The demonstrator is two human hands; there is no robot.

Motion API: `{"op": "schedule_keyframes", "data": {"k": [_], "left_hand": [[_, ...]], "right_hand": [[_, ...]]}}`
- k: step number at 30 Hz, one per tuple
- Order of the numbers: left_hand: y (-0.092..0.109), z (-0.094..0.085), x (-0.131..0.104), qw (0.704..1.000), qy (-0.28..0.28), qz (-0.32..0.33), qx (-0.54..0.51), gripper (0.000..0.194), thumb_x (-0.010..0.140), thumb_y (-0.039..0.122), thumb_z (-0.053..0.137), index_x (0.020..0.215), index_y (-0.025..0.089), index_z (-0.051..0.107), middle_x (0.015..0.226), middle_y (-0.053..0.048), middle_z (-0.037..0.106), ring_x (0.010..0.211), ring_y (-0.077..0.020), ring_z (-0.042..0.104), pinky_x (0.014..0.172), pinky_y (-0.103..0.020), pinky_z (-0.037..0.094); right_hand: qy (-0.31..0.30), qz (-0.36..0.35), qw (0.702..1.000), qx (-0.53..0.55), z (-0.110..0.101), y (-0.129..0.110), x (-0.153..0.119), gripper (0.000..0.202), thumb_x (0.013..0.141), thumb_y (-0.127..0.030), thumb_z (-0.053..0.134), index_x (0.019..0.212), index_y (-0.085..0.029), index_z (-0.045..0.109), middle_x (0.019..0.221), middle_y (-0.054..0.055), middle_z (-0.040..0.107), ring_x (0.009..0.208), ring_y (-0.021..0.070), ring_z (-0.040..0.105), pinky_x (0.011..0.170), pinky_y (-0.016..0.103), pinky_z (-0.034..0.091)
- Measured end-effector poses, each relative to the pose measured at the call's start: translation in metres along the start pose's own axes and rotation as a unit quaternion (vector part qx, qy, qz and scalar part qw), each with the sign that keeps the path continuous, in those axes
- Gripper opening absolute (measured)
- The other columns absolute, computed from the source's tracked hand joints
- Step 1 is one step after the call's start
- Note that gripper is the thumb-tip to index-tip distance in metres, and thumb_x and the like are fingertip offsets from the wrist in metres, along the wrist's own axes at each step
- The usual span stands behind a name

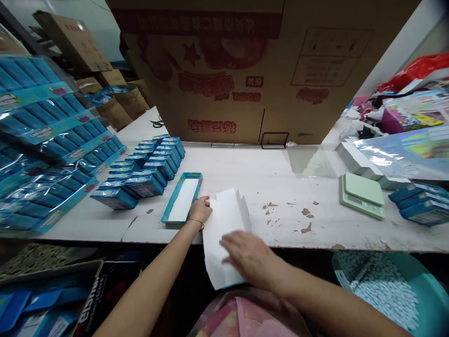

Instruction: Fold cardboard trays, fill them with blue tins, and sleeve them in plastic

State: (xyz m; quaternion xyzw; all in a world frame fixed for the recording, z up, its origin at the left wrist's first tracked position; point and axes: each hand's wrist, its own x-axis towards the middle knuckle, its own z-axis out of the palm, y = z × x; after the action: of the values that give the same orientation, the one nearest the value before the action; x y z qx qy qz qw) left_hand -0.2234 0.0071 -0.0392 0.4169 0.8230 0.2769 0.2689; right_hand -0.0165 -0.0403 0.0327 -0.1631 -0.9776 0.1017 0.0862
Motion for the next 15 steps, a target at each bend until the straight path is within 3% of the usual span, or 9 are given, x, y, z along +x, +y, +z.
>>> {"op": "schedule_keyframes", "data": {"k": [2, 5, 9, 11, 13, 15], "left_hand": [[0.003, 0.0, -0.013, 1.0, -0.001, 0.024, 0.013, 0.05, 0.059, 0.002, 0.047, 0.108, 0.008, 0.053, 0.075, -0.004, 0.063, 0.073, -0.0145, 0.058, 0.07, -0.024, 0.043], [0.013, -0.002, -0.031, 0.997, -0.007, 0.071, 0.04, 0.047, 0.061, 0.001, 0.045, 0.104, 0.013, 0.056, 0.078, -0.003, 0.064, 0.074, -0.0133, 0.057, 0.072, -0.023, 0.042], [0.02, -0.004, -0.042, 0.982, -0.067, 0.141, 0.11, 0.04, 0.065, 0.0, 0.042, 0.093, 0.019, 0.062, 0.087, -0.002, 0.067, 0.08, -0.0127, 0.058, 0.074, -0.022, 0.041], [0.021, -0.004, -0.042, 0.971, -0.102, 0.152, 0.154, 0.032, 0.069, 0.006, 0.044, 0.088, 0.021, 0.065, 0.087, -0.003, 0.068, 0.083, -0.0153, 0.059, 0.073, -0.024, 0.04], [0.023, -0.004, -0.041, 0.96, -0.127, 0.163, 0.189, 0.026, 0.074, 0.015, 0.044, 0.086, 0.021, 0.066, 0.085, -0.005, 0.068, 0.082, -0.0184, 0.059, 0.071, -0.026, 0.04], [0.027, -0.002, -0.041, 0.953, -0.138, 0.177, 0.206, 0.027, 0.079, 0.026, 0.041, 0.084, 0.02, 0.067, 0.083, -0.008, 0.068, 0.08, -0.0203, 0.059, 0.068, -0.027, 0.038]], "right_hand": [[-0.013, 0.038, 0.999, -0.032, -0.007, 0.024, 0.03, 0.019, 0.086, -0.021, 0.039, 0.098, -0.014, 0.053, 0.101, 0.01, 0.057, 0.094, 0.018, 0.051, 0.076, 0.029, 0.042], [-0.121, 0.084, 0.986, -0.078, 0.008, 0.052, 0.064, 0.025, 0.082, -0.011, 0.038, 0.102, -0.013, 0.054, 0.111, 0.012, 0.054, 0.101, 0.0214, 0.05, 0.077, 0.033, 0.043], [-0.231, 0.087, 0.967, -0.067, 0.027, 0.063, 0.068, 0.031, 0.078, -0.011, 0.043, 0.107, -0.018, 0.053, 0.116, 0.009, 0.053, 0.106, 0.023, 0.047, 0.074, 0.031, 0.044], [-0.207, 0.124, 0.969, -0.044, 0.022, 0.067, 0.058, 0.03, 0.078, -0.012, 0.044, 0.106, -0.02, 0.054, 0.109, 0.008, 0.057, 0.102, 0.0212, 0.05, 0.072, 0.029, 0.043], [-0.12, 0.229, 0.966, -0.027, 0.013, 0.076, 0.047, 0.029, 0.08, -0.019, 0.043, 0.107, -0.02, 0.053, 0.105, 0.008, 0.059, 0.097, 0.0202, 0.053, 0.073, 0.029, 0.042], [-0.05, 0.345, 0.937, 0.007, 0.007, 0.086, 0.038, 0.032, 0.08, -0.026, 0.044, 0.109, -0.016, 0.052, 0.102, 0.009, 0.06, 0.095, 0.0209, 0.053, 0.073, 0.029, 0.041]]}}
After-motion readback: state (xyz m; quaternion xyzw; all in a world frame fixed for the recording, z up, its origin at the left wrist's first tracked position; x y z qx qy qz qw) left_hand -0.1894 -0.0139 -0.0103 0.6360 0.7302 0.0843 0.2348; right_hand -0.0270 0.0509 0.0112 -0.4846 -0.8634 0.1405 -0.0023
